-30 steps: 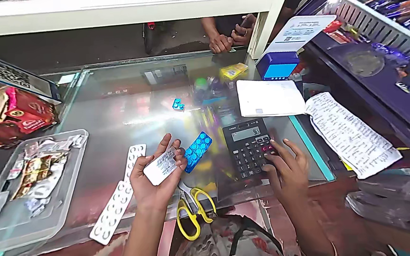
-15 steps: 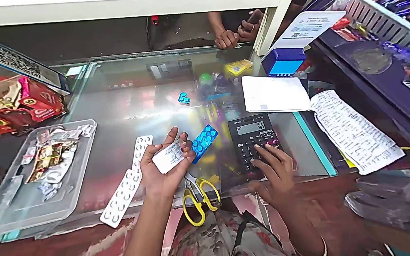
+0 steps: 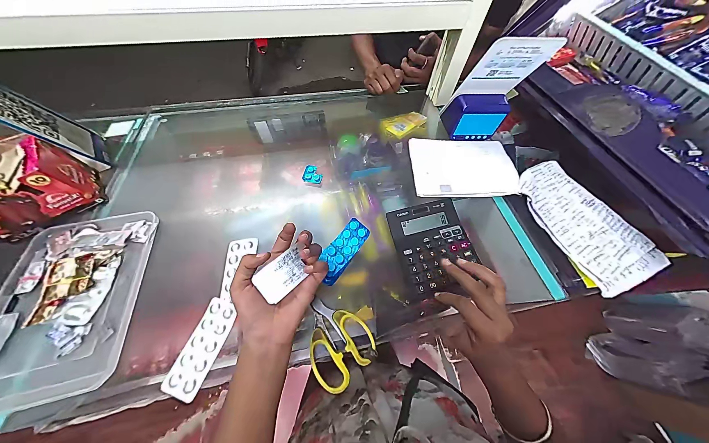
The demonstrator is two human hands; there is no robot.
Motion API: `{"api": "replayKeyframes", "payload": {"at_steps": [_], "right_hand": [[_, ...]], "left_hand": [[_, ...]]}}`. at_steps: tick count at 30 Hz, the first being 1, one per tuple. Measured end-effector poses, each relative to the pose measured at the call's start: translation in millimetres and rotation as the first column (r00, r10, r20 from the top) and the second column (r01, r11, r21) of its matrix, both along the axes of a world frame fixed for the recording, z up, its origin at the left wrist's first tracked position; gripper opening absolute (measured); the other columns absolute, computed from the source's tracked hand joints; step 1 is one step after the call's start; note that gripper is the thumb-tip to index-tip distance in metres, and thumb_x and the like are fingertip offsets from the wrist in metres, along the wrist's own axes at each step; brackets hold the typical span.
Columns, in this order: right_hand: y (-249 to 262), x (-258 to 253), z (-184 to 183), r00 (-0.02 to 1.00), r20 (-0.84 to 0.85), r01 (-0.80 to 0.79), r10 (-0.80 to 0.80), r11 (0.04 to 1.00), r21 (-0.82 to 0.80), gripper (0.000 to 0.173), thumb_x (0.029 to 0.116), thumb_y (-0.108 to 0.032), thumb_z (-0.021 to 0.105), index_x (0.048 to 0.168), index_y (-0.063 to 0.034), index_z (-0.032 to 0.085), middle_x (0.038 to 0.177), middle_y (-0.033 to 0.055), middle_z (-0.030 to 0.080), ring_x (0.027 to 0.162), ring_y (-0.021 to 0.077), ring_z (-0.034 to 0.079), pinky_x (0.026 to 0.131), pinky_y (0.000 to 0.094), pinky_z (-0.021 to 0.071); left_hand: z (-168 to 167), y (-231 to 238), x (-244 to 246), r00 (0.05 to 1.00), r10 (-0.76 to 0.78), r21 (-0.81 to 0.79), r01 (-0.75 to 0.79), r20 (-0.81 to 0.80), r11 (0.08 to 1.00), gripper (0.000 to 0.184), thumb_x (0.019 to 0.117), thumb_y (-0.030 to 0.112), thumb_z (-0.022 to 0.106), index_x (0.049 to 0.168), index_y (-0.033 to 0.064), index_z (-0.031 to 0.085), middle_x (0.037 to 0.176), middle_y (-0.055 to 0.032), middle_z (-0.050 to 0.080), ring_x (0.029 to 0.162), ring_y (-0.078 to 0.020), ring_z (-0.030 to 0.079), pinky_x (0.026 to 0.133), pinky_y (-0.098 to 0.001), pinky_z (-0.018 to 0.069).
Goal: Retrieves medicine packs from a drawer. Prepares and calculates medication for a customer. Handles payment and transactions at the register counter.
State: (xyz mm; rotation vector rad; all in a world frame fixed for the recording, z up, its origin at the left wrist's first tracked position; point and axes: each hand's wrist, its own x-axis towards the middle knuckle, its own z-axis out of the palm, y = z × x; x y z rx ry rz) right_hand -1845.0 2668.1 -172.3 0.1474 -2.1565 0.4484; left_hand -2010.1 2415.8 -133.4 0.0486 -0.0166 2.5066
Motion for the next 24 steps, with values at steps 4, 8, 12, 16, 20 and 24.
{"api": "replayKeyframes", "payload": {"at_steps": [4, 8, 12, 16, 20, 24], "right_hand": [[-2, 0, 3, 0.983, -0.103, 0.140, -0.154, 0.982, -0.127, 0.045, 0.1110, -0.038, 0.035, 0.079, -0.0166, 0.058, 0.133, 0.0016, 0.065, 0.143, 0.0185, 0.043, 0.120, 0.0350, 0.0311], [-4, -7, 3, 0.943, -0.125, 0.286, -0.309, 0.942, -0.173, 0.043, 0.1104, -0.043, 0.036, 0.086, -0.0196, 0.064, 0.139, 0.0063, 0.059, 0.148, 0.0219, 0.036, 0.122, 0.0385, 0.0289], [-10, -15, 9, 0.929, 0.031, 0.369, -0.369, 0.915, -0.162, 0.046, 0.1079, -0.028, 0.046, 0.072, -0.0052, 0.063, 0.141, 0.0321, 0.055, 0.145, 0.0477, 0.037, 0.119, 0.0519, 0.0292], [-8, -17, 10, 0.937, 0.064, 0.349, -0.344, 0.915, -0.203, 0.047, 0.1084, -0.029, 0.044, 0.074, -0.0040, 0.065, 0.138, 0.0304, 0.058, 0.144, 0.0444, 0.039, 0.119, 0.0472, 0.0321], [-6, -14, 10, 0.942, 0.020, 0.332, -0.336, 0.918, -0.218, 0.048, 0.1103, -0.035, 0.040, 0.079, -0.0069, 0.062, 0.138, 0.0284, 0.058, 0.144, 0.0377, 0.041, 0.119, 0.0449, 0.0311], [-6, -14, 12, 0.924, 0.068, 0.382, -0.376, 0.908, -0.172, 0.056, 0.1103, -0.047, 0.031, 0.093, -0.0087, 0.068, 0.143, 0.0350, 0.049, 0.146, 0.0425, 0.037, 0.120, 0.0492, 0.0277]], "left_hand": [[0, 0, 1, 1.000, 0.007, 0.005, -0.008, 0.008, 1.000, 0.041, 0.0852, 0.024, 0.061, 0.117, -0.0013, 0.063, 0.102, -0.0182, 0.065, 0.090, -0.0303, 0.067, 0.078, -0.0390, 0.0593], [1, 0, -1, 1.000, 0.019, 0.009, -0.019, 0.003, 1.000, 0.041, 0.0849, 0.023, 0.060, 0.117, -0.0019, 0.063, 0.099, -0.0186, 0.064, 0.087, -0.0307, 0.067, 0.075, -0.0390, 0.0596], [1, -1, 0, 1.000, 0.015, 0.019, -0.015, 0.010, 1.000, 0.040, 0.0849, 0.024, 0.060, 0.117, -0.0013, 0.063, 0.099, -0.0174, 0.064, 0.088, -0.0300, 0.068, 0.076, -0.0385, 0.0596], [1, -1, -1, 0.999, 0.032, 0.015, -0.033, 0.010, 0.999, 0.040, 0.0849, 0.023, 0.060, 0.116, -0.0014, 0.063, 0.098, -0.0173, 0.064, 0.087, -0.0300, 0.067, 0.075, -0.0383, 0.0594], [1, -1, 0, 0.999, 0.034, -0.001, -0.034, 0.021, 0.999, 0.039, 0.0846, 0.023, 0.060, 0.115, -0.0010, 0.064, 0.098, -0.0172, 0.065, 0.087, -0.0299, 0.068, 0.075, -0.0386, 0.0597], [1, -1, 0, 0.999, 0.045, -0.015, -0.045, 0.014, 0.999, 0.040, 0.0850, 0.025, 0.060, 0.115, -0.0008, 0.064, 0.099, -0.0174, 0.065, 0.086, -0.0298, 0.068, 0.075, -0.0389, 0.0598]]}}
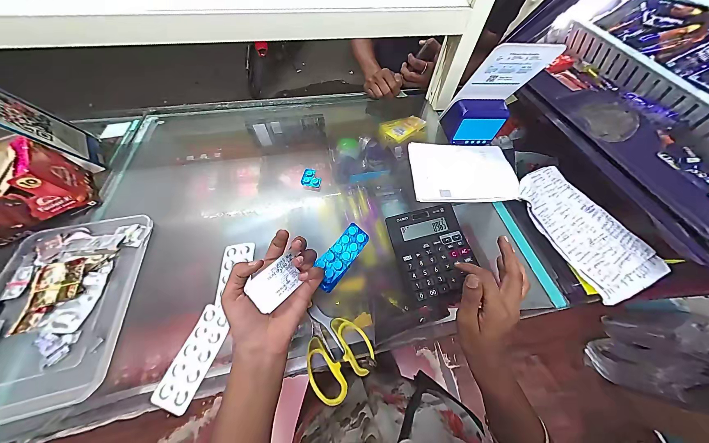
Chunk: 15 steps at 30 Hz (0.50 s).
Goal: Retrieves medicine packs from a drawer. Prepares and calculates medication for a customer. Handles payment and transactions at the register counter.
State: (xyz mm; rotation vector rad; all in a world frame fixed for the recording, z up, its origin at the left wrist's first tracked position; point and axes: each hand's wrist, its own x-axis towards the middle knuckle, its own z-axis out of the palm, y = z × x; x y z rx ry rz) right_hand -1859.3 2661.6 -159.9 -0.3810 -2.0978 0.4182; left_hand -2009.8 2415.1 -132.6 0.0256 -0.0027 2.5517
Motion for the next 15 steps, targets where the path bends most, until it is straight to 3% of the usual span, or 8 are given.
{"api": "replayKeyframes", "payload": {"at_steps": [3, 6, 9, 12, 15], "right_hand": [[-2, -2, 2, 0.994, 0.109, 0.012, -0.011, 1.000, -0.007, 0.058, 0.1102, -0.047, 0.029, 0.093, -0.0087, 0.069, 0.145, 0.0342, 0.050, 0.145, 0.0529, 0.033, 0.118, 0.0585, 0.0256], [-3, -4, 3, 0.994, 0.107, -0.009, 0.014, 0.999, -0.047, 0.058, 0.1110, -0.042, 0.031, 0.088, -0.0053, 0.070, 0.143, 0.0331, 0.053, 0.144, 0.0542, 0.033, 0.118, 0.0570, 0.0269], [-2, -2, 0, 0.998, 0.062, -0.027, 0.027, 1.000, -0.013, 0.060, 0.1111, -0.046, 0.025, 0.092, -0.0086, 0.069, 0.143, 0.0330, 0.052, 0.147, 0.0479, 0.032, 0.121, 0.0526, 0.0237], [1, 3, -3, 0.998, 0.008, -0.068, 0.068, 0.997, 0.041, 0.061, 0.1105, -0.050, 0.021, 0.094, -0.0136, 0.068, 0.144, 0.0257, 0.054, 0.150, 0.0382, 0.030, 0.123, 0.0470, 0.0193], [1, 6, -3, 0.995, 0.007, -0.098, 0.098, 0.993, 0.069, 0.059, 0.1102, -0.051, 0.021, 0.095, -0.0175, 0.068, 0.145, 0.0211, 0.055, 0.152, 0.0348, 0.027, 0.123, 0.0464, 0.0165]], "left_hand": [[-1, 0, 0, 1.000, 0.004, -0.014, -0.005, -0.016, 1.000, 0.040, 0.0854, 0.026, 0.059, 0.116, -0.0002, 0.064, 0.099, -0.0169, 0.065, 0.086, -0.0291, 0.067, 0.075, -0.0389, 0.0596], [-1, 0, -1, 1.000, 0.006, -0.012, -0.006, -0.015, 1.000, 0.040, 0.0850, 0.026, 0.059, 0.115, -0.0001, 0.064, 0.098, -0.0166, 0.065, 0.085, -0.0289, 0.067, 0.073, -0.0386, 0.0594], [-1, 0, -1, 1.000, -0.004, 0.002, 0.004, -0.017, 1.000, 0.040, 0.0849, 0.025, 0.060, 0.115, -0.0007, 0.064, 0.099, -0.0172, 0.065, 0.087, -0.0293, 0.067, 0.075, -0.0387, 0.0590], [0, 1, 0, 1.000, -0.003, 0.009, 0.003, -0.005, 1.000, 0.040, 0.0850, 0.024, 0.061, 0.115, -0.0011, 0.064, 0.100, -0.0182, 0.066, 0.087, -0.0296, 0.068, 0.076, -0.0385, 0.0590], [1, 2, 1, 1.000, 0.001, 0.004, -0.001, 0.005, 1.000, 0.038, 0.0857, 0.025, 0.060, 0.114, -0.0003, 0.063, 0.100, -0.0176, 0.065, 0.086, -0.0279, 0.067, 0.076, -0.0374, 0.0585]]}}
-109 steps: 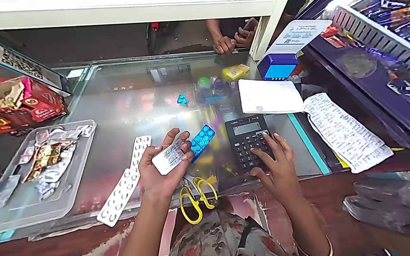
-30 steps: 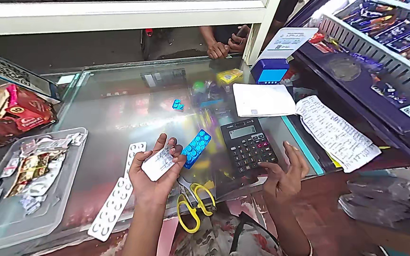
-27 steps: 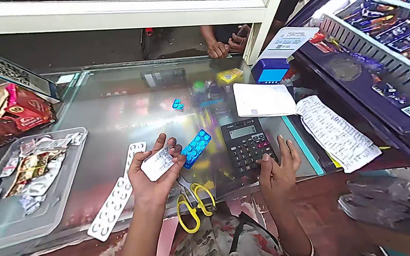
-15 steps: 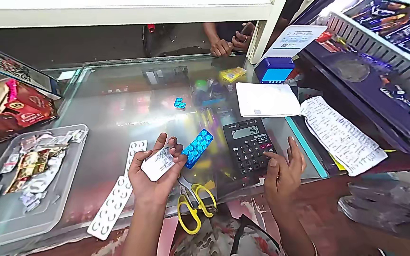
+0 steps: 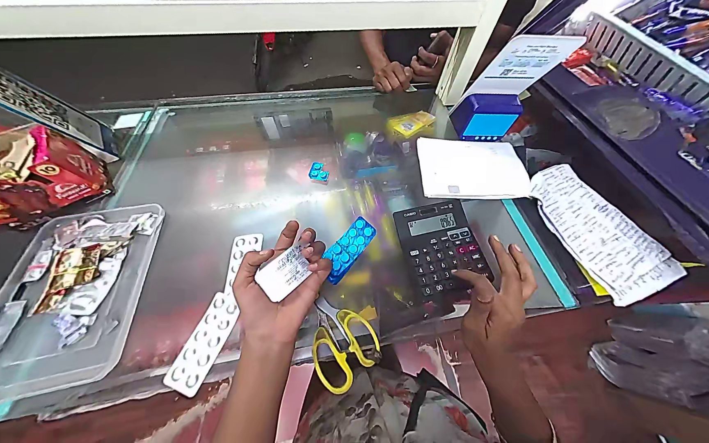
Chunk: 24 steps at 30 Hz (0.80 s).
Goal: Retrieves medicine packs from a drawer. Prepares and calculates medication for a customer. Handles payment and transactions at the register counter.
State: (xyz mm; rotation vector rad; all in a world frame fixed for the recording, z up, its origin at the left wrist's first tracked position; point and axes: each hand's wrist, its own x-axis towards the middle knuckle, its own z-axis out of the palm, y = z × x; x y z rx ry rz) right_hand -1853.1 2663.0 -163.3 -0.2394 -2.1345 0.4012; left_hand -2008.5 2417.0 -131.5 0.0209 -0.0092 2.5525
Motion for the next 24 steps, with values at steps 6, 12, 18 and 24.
{"api": "replayKeyframes", "payload": {"at_steps": [6, 12, 18, 24], "right_hand": [[1.7, 1.1, -2.8, 0.999, -0.019, -0.027, 0.027, 0.999, 0.018, 0.059, 0.1101, -0.050, 0.019, 0.093, -0.0186, 0.067, 0.145, 0.0180, 0.056, 0.151, 0.0331, 0.029, 0.123, 0.0453, 0.0171], [1.2, 1.7, -4.1, 0.999, 0.009, -0.051, 0.051, 0.998, 0.032, 0.060, 0.1096, -0.050, 0.019, 0.095, -0.0198, 0.069, 0.145, 0.0197, 0.056, 0.151, 0.0360, 0.029, 0.123, 0.0466, 0.0168], [0.4, 2.7, -3.4, 0.994, 0.063, -0.097, 0.094, 0.993, 0.061, 0.062, 0.1082, -0.053, 0.017, 0.102, -0.0233, 0.071, 0.149, 0.0182, 0.052, 0.153, 0.0367, 0.025, 0.124, 0.0476, 0.0133], [0.5, 0.7, -1.9, 0.993, 0.046, -0.112, 0.108, 0.989, 0.095, 0.067, 0.1071, -0.059, 0.016, 0.102, -0.0219, 0.072, 0.149, 0.0175, 0.053, 0.153, 0.0352, 0.026, 0.123, 0.0478, 0.0135]], "left_hand": [[0.6, 0.1, -0.2, 1.000, -0.016, 0.008, 0.016, 0.007, 1.000, 0.039, 0.0852, 0.025, 0.060, 0.113, -0.0011, 0.065, 0.100, -0.0181, 0.066, 0.086, -0.0287, 0.068, 0.076, -0.0377, 0.0586], [0.7, -0.3, 0.1, 1.000, -0.019, 0.003, 0.019, 0.005, 1.000, 0.039, 0.0856, 0.025, 0.060, 0.114, -0.0010, 0.065, 0.101, -0.0186, 0.066, 0.086, -0.0286, 0.068, 0.076, -0.0374, 0.0584], [-0.6, -0.4, -0.5, 0.999, -0.042, 0.008, 0.042, -0.007, 0.999, 0.039, 0.0854, 0.026, 0.060, 0.114, -0.0005, 0.065, 0.102, -0.0189, 0.066, 0.087, -0.0293, 0.068, 0.077, -0.0383, 0.0586], [0.1, 0.1, -0.1, 0.999, -0.036, -0.008, 0.036, 0.006, 0.999, 0.037, 0.0868, 0.027, 0.057, 0.113, 0.0014, 0.065, 0.100, -0.0177, 0.066, 0.085, -0.0286, 0.067, 0.075, -0.0377, 0.0583]]}}
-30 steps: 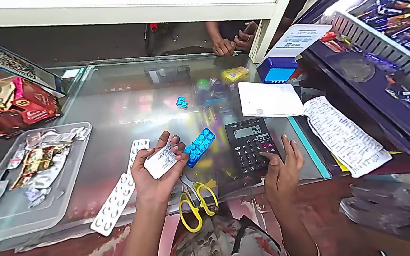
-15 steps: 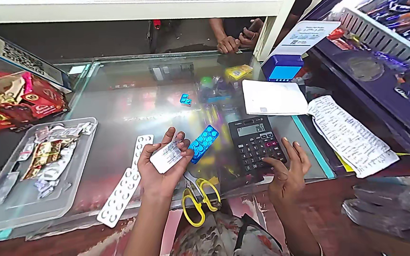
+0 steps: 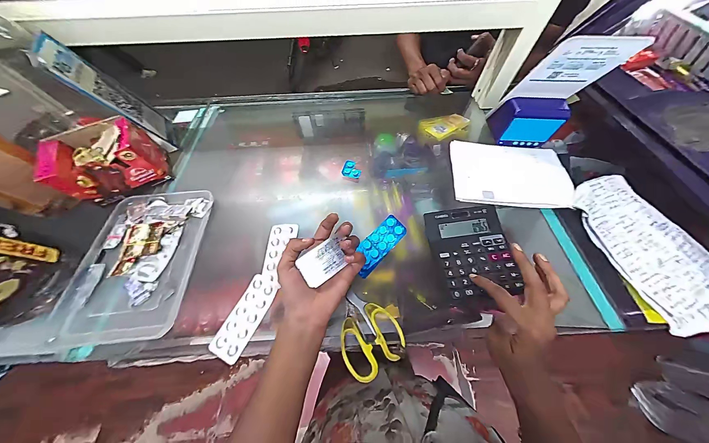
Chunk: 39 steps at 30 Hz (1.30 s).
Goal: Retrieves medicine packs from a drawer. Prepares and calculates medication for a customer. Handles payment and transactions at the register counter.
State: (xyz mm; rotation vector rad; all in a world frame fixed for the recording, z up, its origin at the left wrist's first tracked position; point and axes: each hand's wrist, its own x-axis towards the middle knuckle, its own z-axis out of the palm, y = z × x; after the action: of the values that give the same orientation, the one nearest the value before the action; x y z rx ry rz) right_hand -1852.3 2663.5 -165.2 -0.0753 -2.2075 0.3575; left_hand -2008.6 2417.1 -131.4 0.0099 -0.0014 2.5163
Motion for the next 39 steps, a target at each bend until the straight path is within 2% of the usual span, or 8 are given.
{"api": "replayKeyframes", "payload": {"at_steps": [11, 18, 25, 28, 30, 33, 35, 39], "right_hand": [[5, 5, -3, 0.999, -0.052, -0.005, 0.004, 1.000, -0.019, 0.059, 0.1069, -0.055, 0.023, 0.104, -0.0163, 0.067, 0.142, 0.0175, 0.057, 0.147, 0.0319, 0.036, 0.121, 0.0435, 0.0229], [3, 4, -4, 0.995, 0.047, -0.095, 0.094, 0.995, 0.027, 0.061, 0.1026, -0.066, 0.022, 0.113, -0.0244, 0.066, 0.149, 0.0096, 0.053, 0.151, 0.0306, 0.029, 0.125, 0.0435, 0.0156], [4, 5, -3, 0.995, 0.043, -0.097, 0.095, 0.995, 0.032, 0.065, 0.1045, -0.063, 0.021, 0.110, -0.0196, 0.069, 0.148, 0.0115, 0.054, 0.152, 0.0297, 0.028, 0.124, 0.0410, 0.0148], [4, 4, -1, 0.995, 0.024, -0.094, 0.093, 0.994, 0.049, 0.067, 0.1049, -0.062, 0.018, 0.108, -0.0179, 0.069, 0.145, 0.0136, 0.056, 0.151, 0.0297, 0.030, 0.123, 0.0392, 0.0151], [5, 2, -1, 0.995, 0.008, -0.102, 0.102, 0.993, 0.056, 0.069, 0.1047, -0.063, 0.018, 0.107, -0.0165, 0.069, 0.144, 0.0147, 0.057, 0.151, 0.0296, 0.030, 0.123, 0.0385, 0.0154], [5, 3, -1, 0.995, 0.015, -0.100, 0.099, 0.993, 0.055, 0.060, 0.1060, -0.055, 0.020, 0.108, -0.0174, 0.068, 0.144, 0.0140, 0.057, 0.150, 0.0286, 0.030, 0.122, 0.0379, 0.0150], [6, 4, -2, 0.995, 0.021, -0.098, 0.097, 0.994, 0.050, 0.056, 0.1068, -0.050, 0.021, 0.108, -0.0176, 0.067, 0.143, 0.0141, 0.057, 0.150, 0.0293, 0.031, 0.123, 0.0387, 0.0151], [5, 3, -1, 0.996, 0.017, -0.092, 0.092, 0.995, 0.045, 0.059, 0.1068, -0.051, 0.021, 0.107, -0.0156, 0.068, 0.142, 0.0163, 0.058, 0.149, 0.0318, 0.032, 0.122, 0.0400, 0.0161]], "left_hand": [[-1, -1, 0, 1.000, -0.006, 0.010, 0.006, -0.011, 1.000, 0.039, 0.0871, 0.027, 0.058, 0.115, -0.0002, 0.065, 0.102, -0.0186, 0.066, 0.087, -0.0300, 0.068, 0.076, -0.0392, 0.0588], [-1, -1, 0, 1.000, -0.010, 0.023, 0.011, -0.028, 1.000, 0.039, 0.0875, 0.027, 0.058, 0.116, -0.0002, 0.064, 0.102, -0.0183, 0.065, 0.088, -0.0295, 0.067, 0.077, -0.0379, 0.0580], [-7, 2, 6, 0.917, 0.075, -0.247, -0.183, -0.392, 0.951, 0.048, 0.0826, 0.023, 0.066, 0.128, 0.0072, 0.060, 0.102, -0.0046, 0.063, 0.084, -0.0140, 0.063, 0.074, -0.0272, 0.0539], [-4, 7, 12, 0.730, 0.097, -0.441, -0.507, -0.677, 0.741, 0.045, 0.0872, 0.015, 0.059, 0.131, 0.0163, 0.052, 0.112, 0.0074, 0.057, 0.093, -0.0026, 0.058, 0.081, -0.0206, 0.0505], [-2, 13, 16, 0.586, 0.000, -0.512, -0.707, -0.810, 0.488, 0.046, 0.0895, -0.001, 0.051, 0.135, 0.0041, 0.046, 0.122, -0.0013, 0.054, 0.099, -0.0046, 0.062, 0.083, -0.0244, 0.0562], [-9, 20, 15, 0.438, -0.094, -0.448, -0.861, -0.894, 0.241, 0.032, 0.0969, 0.000, 0.053, 0.129, -0.0038, 0.056, 0.126, -0.0132, 0.055, 0.101, -0.0097, 0.060, 0.081, -0.0233, 0.0543], [-10, 21, 14, 0.426, -0.103, -0.439, -0.875, -0.899, 0.204, 0.028, 0.0985, 0.003, 0.059, 0.125, -0.0057, 0.058, 0.123, -0.0144, 0.059, 0.103, -0.0125, 0.064, 0.085, -0.0257, 0.0571], [-5, 20, 15, 0.542, -0.066, -0.536, -0.794, -0.838, 0.288, 0.031, 0.0972, 0.002, 0.063, 0.126, -0.0066, 0.056, 0.118, -0.0121, 0.066, 0.099, -0.0117, 0.069, 0.084, -0.0271, 0.0597]]}}
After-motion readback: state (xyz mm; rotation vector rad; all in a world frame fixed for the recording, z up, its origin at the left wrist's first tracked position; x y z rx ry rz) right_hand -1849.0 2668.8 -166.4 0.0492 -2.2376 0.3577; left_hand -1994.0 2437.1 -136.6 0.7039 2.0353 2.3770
